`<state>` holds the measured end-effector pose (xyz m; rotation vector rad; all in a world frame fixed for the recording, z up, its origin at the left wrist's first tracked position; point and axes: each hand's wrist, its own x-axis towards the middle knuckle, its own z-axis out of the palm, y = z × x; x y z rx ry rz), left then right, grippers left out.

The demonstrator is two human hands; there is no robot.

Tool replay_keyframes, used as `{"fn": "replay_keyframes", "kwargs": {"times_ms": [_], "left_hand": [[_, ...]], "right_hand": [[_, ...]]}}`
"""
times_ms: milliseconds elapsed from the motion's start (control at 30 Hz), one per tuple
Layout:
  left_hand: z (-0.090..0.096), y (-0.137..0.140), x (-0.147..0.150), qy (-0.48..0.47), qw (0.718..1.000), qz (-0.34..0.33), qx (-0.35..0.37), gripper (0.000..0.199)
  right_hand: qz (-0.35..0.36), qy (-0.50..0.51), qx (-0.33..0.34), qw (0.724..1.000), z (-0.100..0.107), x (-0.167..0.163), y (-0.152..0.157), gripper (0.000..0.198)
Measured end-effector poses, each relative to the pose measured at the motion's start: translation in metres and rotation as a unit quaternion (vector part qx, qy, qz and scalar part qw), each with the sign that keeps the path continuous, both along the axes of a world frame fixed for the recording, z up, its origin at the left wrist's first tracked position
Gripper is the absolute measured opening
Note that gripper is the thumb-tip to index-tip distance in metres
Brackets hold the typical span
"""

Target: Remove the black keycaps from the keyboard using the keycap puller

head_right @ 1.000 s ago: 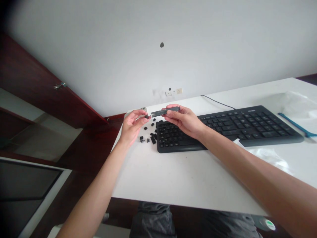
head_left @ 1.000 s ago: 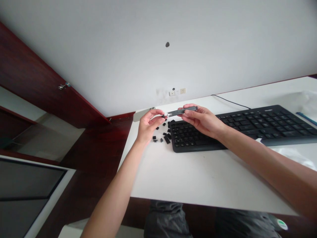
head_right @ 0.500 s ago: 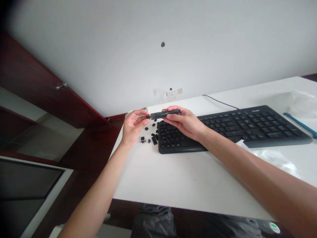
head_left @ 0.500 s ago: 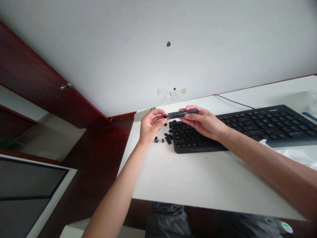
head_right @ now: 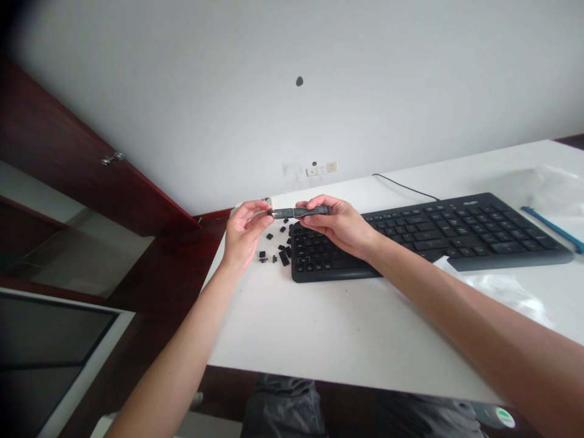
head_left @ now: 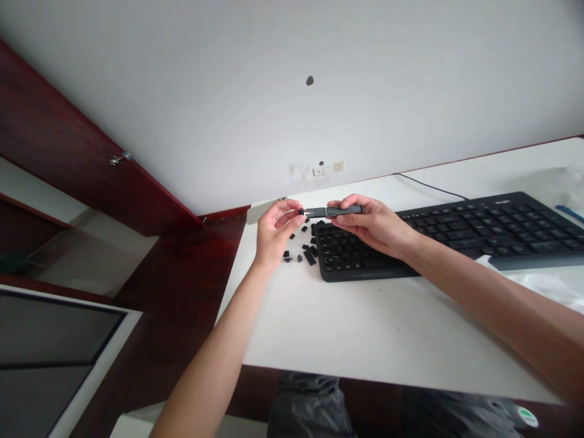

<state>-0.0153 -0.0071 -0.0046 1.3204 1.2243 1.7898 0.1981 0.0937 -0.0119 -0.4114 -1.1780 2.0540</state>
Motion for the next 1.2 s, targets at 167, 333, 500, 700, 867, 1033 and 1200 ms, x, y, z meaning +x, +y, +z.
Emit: {"fn": "replay_keyframes", "kwargs": {"times_ms": [167,333,500,700,867,1033,1200], "left_hand": [[0.0006,0.0001,0.0004,-0.008,1.000,-0.015,0.000,0.032],[0.0017,-0.0007,0.0008,-0.004,1.000,-0.010,0.003,0.030],[0.0017,-0.0021,0.0010,0.007,1.000,-0.018,-0.001,0.028],[0.0015,-0.0025,0.0011,0.022,1.000,-0.007,0.001,0.028],[0.0021,-0.0018,0.0019,0.016,1.000,-0.001,0.013,0.029],[0.0021,-0.0020,0.0027,0.012,1.000,0.004,0.008,0.028],[0.0029,-0.0015,0.0033,0.026,0.999,0.027,0.006,0.029]], "right_hand": [[-0.009,0.008,-0.021,1.000,-0.0003,-0.0005,0.0006,0.031],[-0.003,-0.002,-0.027,1.000,0.0001,-0.0011,0.0010,0.031],[-0.006,0.013,-0.026,1.000,-0.0007,-0.0010,0.0006,0.030],[0.001,-0.002,-0.034,0.999,-0.0007,0.0000,0.0011,0.030],[0.000,0.006,-0.039,0.999,-0.0014,-0.0011,-0.0005,0.031],[0.004,0.009,-0.042,0.999,0.0005,-0.0015,-0.0024,0.030],[0.001,0.001,-0.043,0.999,0.0019,-0.0014,-0.0035,0.028]]}}
